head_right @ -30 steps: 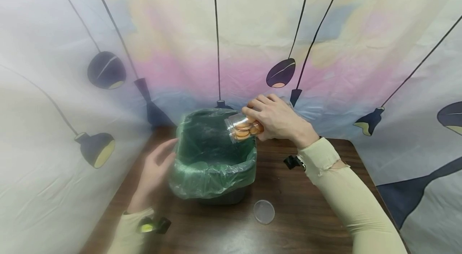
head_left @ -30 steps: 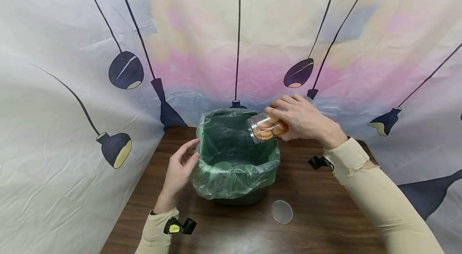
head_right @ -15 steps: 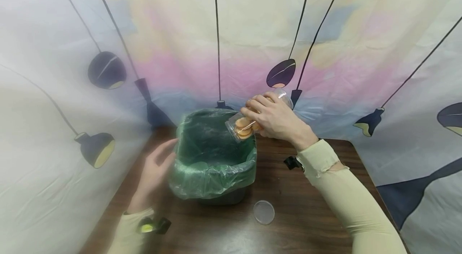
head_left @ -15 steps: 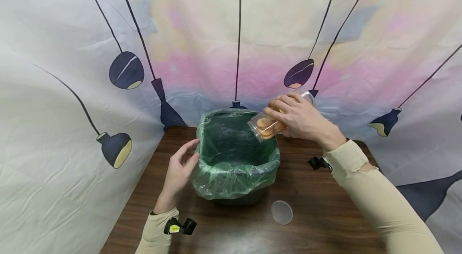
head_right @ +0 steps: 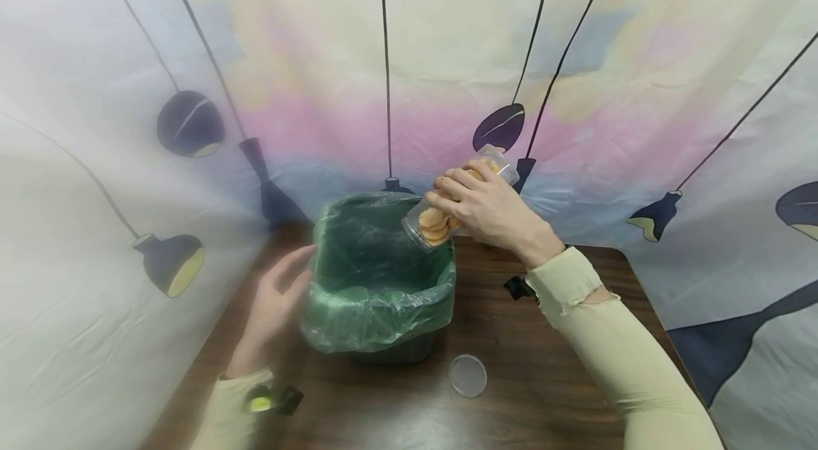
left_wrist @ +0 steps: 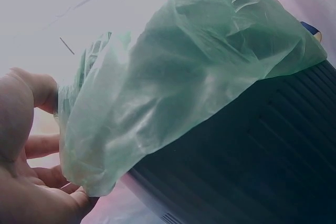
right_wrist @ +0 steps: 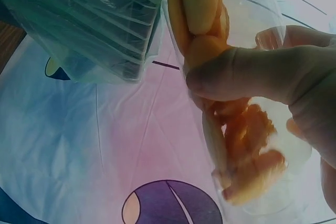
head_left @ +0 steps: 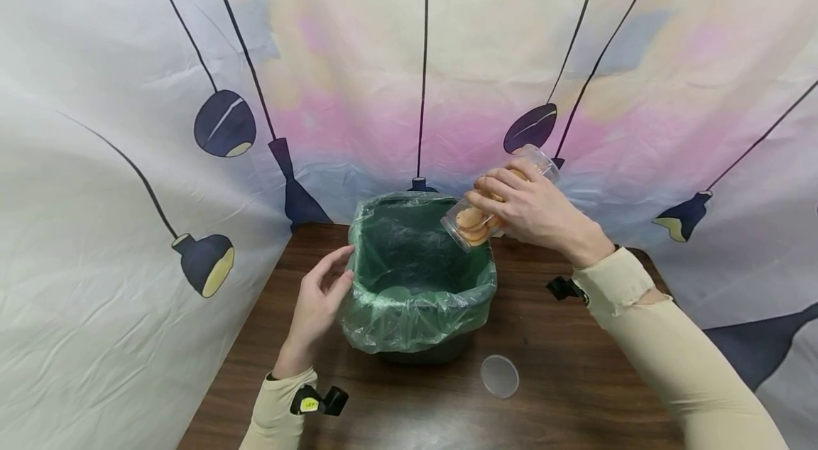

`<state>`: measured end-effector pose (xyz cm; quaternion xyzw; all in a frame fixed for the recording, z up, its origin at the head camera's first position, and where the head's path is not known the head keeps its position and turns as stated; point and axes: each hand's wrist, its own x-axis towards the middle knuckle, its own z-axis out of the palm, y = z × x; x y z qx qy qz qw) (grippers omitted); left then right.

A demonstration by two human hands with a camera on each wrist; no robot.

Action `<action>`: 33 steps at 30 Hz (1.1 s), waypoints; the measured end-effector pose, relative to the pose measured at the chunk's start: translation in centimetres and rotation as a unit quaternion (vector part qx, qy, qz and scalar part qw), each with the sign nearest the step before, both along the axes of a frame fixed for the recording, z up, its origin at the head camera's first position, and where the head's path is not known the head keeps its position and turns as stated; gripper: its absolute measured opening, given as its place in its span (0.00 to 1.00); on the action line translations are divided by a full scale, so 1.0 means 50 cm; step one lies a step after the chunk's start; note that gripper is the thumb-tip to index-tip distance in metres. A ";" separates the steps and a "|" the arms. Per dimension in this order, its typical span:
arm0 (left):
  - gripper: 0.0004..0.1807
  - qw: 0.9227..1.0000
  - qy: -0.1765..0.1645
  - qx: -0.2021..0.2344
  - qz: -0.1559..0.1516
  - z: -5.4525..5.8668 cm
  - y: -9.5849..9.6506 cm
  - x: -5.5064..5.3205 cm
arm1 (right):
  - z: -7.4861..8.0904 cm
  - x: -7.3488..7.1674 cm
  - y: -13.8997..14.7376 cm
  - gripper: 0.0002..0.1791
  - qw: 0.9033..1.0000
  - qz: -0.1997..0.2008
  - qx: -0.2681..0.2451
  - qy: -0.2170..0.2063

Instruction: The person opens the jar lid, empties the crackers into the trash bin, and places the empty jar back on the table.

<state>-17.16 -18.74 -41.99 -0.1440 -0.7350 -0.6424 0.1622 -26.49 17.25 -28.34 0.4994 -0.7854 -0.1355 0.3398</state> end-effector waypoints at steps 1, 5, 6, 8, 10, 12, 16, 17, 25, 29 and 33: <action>0.20 1.000 -0.001 0.001 0.000 0.000 0.000 -0.001 | 0.001 0.000 0.001 0.40 1.000 0.000 0.001 0.002; 0.20 1.000 0.000 0.000 -0.001 0.000 0.000 -0.001 | 0.001 -0.001 0.005 0.43 1.000 -0.001 -0.002 0.000; 0.20 1.000 0.001 0.001 0.000 0.000 0.001 -0.001 | 0.001 -0.002 0.006 0.44 1.000 -0.002 -0.004 -0.005; 0.20 1.000 0.004 0.002 -0.001 -0.001 0.002 -0.001 | 0.001 -0.004 0.008 0.47 1.000 -0.005 -0.010 -0.020; 0.21 1.000 0.007 0.004 -0.003 -0.002 0.003 0.000 | 0.000 -0.006 0.009 0.49 0.999 -0.007 -0.022 -0.043; 0.21 1.000 0.008 0.005 -0.007 -0.002 0.004 0.000 | -0.002 -0.009 0.012 0.50 0.997 -0.008 -0.036 -0.063; 0.21 1.000 0.012 0.003 -0.012 -0.002 0.004 0.000 | -0.008 -0.014 0.020 0.51 0.994 -0.004 -0.058 -0.087; 0.21 1.000 0.012 0.003 -0.011 -0.002 0.004 0.000 | -0.009 -0.015 0.021 0.51 0.994 -0.003 -0.060 -0.091; 0.21 1.000 0.019 0.001 -0.009 0.001 0.001 -0.002 | -0.013 -0.018 0.026 0.52 0.992 0.006 -0.072 -0.099; 0.21 1.000 0.016 0.000 -0.008 0.001 0.001 -0.001 | -0.014 -0.018 0.027 0.52 0.992 0.009 -0.078 -0.101; 0.21 1.000 0.014 0.000 -0.006 0.002 0.002 -0.001 | -0.014 -0.017 0.029 0.51 0.991 0.008 -0.087 -0.106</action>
